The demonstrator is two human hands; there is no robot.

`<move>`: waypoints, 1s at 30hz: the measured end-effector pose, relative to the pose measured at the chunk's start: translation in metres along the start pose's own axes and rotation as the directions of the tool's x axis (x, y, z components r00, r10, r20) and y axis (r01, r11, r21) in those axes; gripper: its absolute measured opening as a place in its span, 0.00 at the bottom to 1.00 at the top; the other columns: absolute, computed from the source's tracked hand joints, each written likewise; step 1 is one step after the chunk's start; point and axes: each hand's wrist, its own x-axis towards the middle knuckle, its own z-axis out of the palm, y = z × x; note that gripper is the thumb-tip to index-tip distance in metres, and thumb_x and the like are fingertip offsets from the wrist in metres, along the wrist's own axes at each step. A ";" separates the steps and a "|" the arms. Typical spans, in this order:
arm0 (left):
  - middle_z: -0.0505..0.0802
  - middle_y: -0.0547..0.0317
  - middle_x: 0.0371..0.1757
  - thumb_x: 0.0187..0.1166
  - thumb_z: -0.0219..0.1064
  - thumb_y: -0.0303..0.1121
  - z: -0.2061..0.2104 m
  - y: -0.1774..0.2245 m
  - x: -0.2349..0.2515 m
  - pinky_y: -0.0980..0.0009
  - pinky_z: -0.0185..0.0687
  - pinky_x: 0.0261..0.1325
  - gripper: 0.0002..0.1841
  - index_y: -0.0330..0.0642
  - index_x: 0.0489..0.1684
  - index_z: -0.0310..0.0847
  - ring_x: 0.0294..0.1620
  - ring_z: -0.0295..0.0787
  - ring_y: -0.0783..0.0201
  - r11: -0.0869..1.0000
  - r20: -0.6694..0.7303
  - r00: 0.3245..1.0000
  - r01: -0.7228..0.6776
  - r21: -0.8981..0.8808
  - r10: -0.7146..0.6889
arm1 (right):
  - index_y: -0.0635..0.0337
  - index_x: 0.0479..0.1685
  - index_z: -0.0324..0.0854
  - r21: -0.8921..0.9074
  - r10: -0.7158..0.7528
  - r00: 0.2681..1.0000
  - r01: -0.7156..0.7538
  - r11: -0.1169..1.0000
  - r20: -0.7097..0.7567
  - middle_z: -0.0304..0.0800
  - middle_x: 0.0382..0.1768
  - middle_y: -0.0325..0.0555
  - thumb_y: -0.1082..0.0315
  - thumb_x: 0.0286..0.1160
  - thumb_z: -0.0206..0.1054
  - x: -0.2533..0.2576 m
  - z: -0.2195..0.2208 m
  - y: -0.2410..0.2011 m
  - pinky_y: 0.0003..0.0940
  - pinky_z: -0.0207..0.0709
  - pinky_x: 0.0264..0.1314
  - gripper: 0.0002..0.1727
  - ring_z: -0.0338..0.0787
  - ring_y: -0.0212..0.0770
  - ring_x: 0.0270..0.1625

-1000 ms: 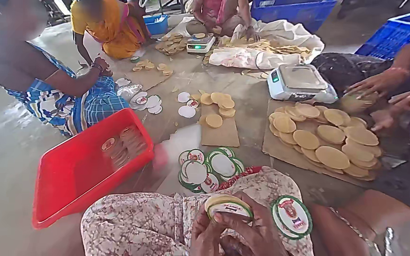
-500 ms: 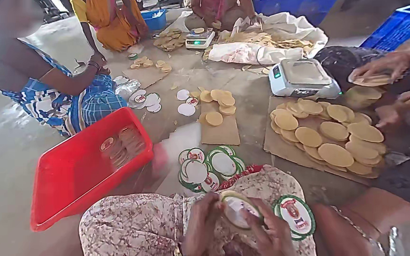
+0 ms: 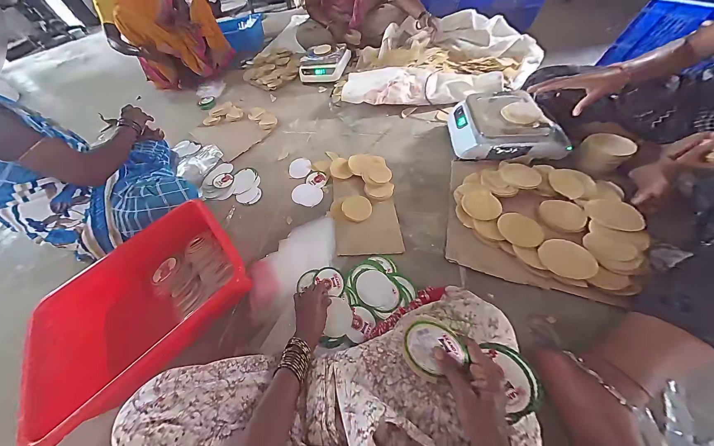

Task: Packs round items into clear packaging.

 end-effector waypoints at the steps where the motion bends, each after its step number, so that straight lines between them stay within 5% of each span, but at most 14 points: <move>1: 0.90 0.40 0.64 0.84 0.64 0.32 0.000 -0.002 -0.001 0.37 0.63 0.79 0.17 0.36 0.66 0.85 0.70 0.83 0.40 1.000 -0.041 0.999 -0.011 -0.025 0.010 | 0.72 0.58 0.81 0.001 -0.014 1.000 0.014 1.000 -0.003 0.93 0.42 0.38 0.70 0.67 0.69 0.000 0.001 0.001 0.16 0.85 0.50 0.20 0.90 0.16 0.43; 4: 0.95 0.43 0.47 0.82 0.66 0.33 0.001 -0.013 -0.005 0.35 0.73 0.69 0.12 0.37 0.46 0.94 0.56 0.90 0.41 0.977 -0.362 0.927 -0.158 -0.140 0.099 | 0.70 0.58 0.81 0.004 -0.024 1.000 0.024 1.000 0.010 0.93 0.43 0.38 0.69 0.68 0.69 0.003 0.001 0.000 0.16 0.85 0.50 0.20 0.90 0.16 0.44; 7: 0.95 0.46 0.57 0.79 0.68 0.34 -0.011 -0.014 -0.016 0.37 0.70 0.75 0.11 0.37 0.39 0.96 0.68 0.87 0.42 0.925 -0.560 0.822 -0.286 -0.251 0.102 | 0.70 0.58 0.81 0.035 -0.003 1.000 0.003 0.999 0.025 0.93 0.43 0.37 0.70 0.68 0.69 0.002 -0.001 -0.003 0.17 0.86 0.48 0.19 0.91 0.18 0.43; 9: 0.96 0.55 0.44 0.81 0.64 0.33 -0.027 -0.003 -0.030 0.56 0.82 0.65 0.12 0.35 0.36 0.91 0.53 0.92 0.60 0.873 -0.615 0.787 -0.323 -0.365 0.034 | 0.69 0.58 0.80 0.118 0.028 0.998 -0.035 0.992 0.059 0.93 0.42 0.35 0.74 0.68 0.69 0.002 -0.004 -0.014 0.19 0.88 0.48 0.18 0.91 0.20 0.42; 11: 0.92 0.62 0.32 0.84 0.58 0.27 -0.045 0.013 -0.051 0.74 0.84 0.48 0.10 0.34 0.35 0.83 0.37 0.88 0.74 0.746 -0.588 0.808 -0.386 -0.543 -0.010 | 0.66 0.58 0.80 0.211 0.016 0.988 -0.049 0.976 0.157 0.94 0.43 0.32 0.78 0.66 0.69 0.002 -0.006 -0.032 0.22 0.89 0.49 0.18 0.93 0.22 0.44; 14: 0.93 0.62 0.34 0.84 0.57 0.28 -0.062 0.038 -0.085 0.71 0.87 0.53 0.11 0.34 0.38 0.85 0.41 0.90 0.73 0.609 -0.529 0.839 -0.485 -0.627 0.124 | 0.68 0.77 0.70 0.328 -0.092 0.889 -0.068 0.942 0.448 0.93 0.58 0.40 0.77 0.69 0.69 0.002 -0.005 -0.067 0.31 0.91 0.55 0.32 0.94 0.31 0.52; 16: 0.93 0.62 0.38 0.84 0.62 0.33 -0.067 0.058 -0.104 0.69 0.87 0.57 0.11 0.36 0.38 0.87 0.44 0.90 0.72 0.550 -0.491 0.832 -0.545 -0.633 0.259 | 0.67 0.84 0.64 0.345 -0.143 0.792 -0.090 0.934 0.594 0.94 0.57 0.43 0.75 0.68 0.72 0.000 0.005 -0.088 0.35 0.93 0.51 0.39 0.96 0.35 0.48; 17: 0.93 0.63 0.39 0.84 0.63 0.34 -0.070 0.068 -0.112 0.70 0.86 0.59 0.11 0.37 0.38 0.88 0.45 0.90 0.73 0.500 -0.471 0.826 -0.563 -0.658 0.311 | 0.66 0.80 0.69 0.334 -0.148 0.762 -0.094 0.938 0.630 0.95 0.54 0.43 0.75 0.67 0.73 -0.001 0.011 -0.097 0.35 0.93 0.50 0.35 0.97 0.34 0.46; 19: 0.93 0.68 0.38 0.85 0.65 0.39 -0.077 0.080 -0.123 0.74 0.86 0.59 0.11 0.41 0.39 0.88 0.44 0.90 0.77 0.382 -0.453 0.818 -0.569 -0.728 0.355 | 0.63 0.59 0.85 0.324 -0.154 0.767 -0.074 0.943 0.623 0.97 0.43 0.37 0.75 0.66 0.75 -0.003 0.019 -0.108 0.30 0.92 0.47 0.19 0.96 0.29 0.42; 21: 0.93 0.72 0.38 0.83 0.67 0.44 -0.086 0.077 -0.126 0.79 0.86 0.52 0.12 0.45 0.43 0.87 0.42 0.89 0.80 0.294 -0.447 0.799 -0.575 -0.763 0.402 | 0.57 0.47 0.87 0.347 -0.191 0.804 -0.021 0.938 0.563 0.96 0.37 0.31 0.74 0.67 0.74 -0.002 0.018 -0.111 0.26 0.90 0.44 0.11 0.94 0.25 0.39; 24: 0.91 0.70 0.41 0.77 0.72 0.48 -0.098 0.059 -0.132 0.79 0.84 0.51 0.20 0.40 0.53 0.84 0.43 0.86 0.81 0.349 -0.328 0.784 -0.551 -0.758 0.526 | 0.51 0.49 0.88 0.455 -0.200 0.861 -0.040 0.890 0.468 0.97 0.39 0.28 0.75 0.68 0.73 0.002 0.006 -0.115 0.25 0.90 0.48 0.12 0.94 0.25 0.41; 27: 0.93 0.69 0.36 0.74 0.76 0.37 -0.098 0.050 -0.139 0.77 0.83 0.55 0.10 0.39 0.38 0.88 0.43 0.88 0.81 0.502 -0.270 0.829 -0.521 -0.690 0.489 | 0.51 0.50 0.89 0.523 -0.144 0.896 -0.110 0.845 0.421 0.98 0.40 0.31 0.82 0.65 0.70 0.002 -0.005 -0.120 0.26 0.91 0.48 0.18 0.96 0.27 0.42; 30: 0.94 0.69 0.39 0.79 0.70 0.30 -0.091 0.049 -0.147 0.76 0.87 0.55 0.03 0.43 0.42 0.88 0.44 0.90 0.77 0.391 -0.399 0.836 -0.534 -0.749 0.377 | 0.50 0.50 0.89 0.522 -0.134 0.890 -0.128 0.843 0.436 0.98 0.41 0.31 0.81 0.66 0.71 -0.003 -0.011 -0.118 0.25 0.91 0.48 0.17 0.96 0.26 0.42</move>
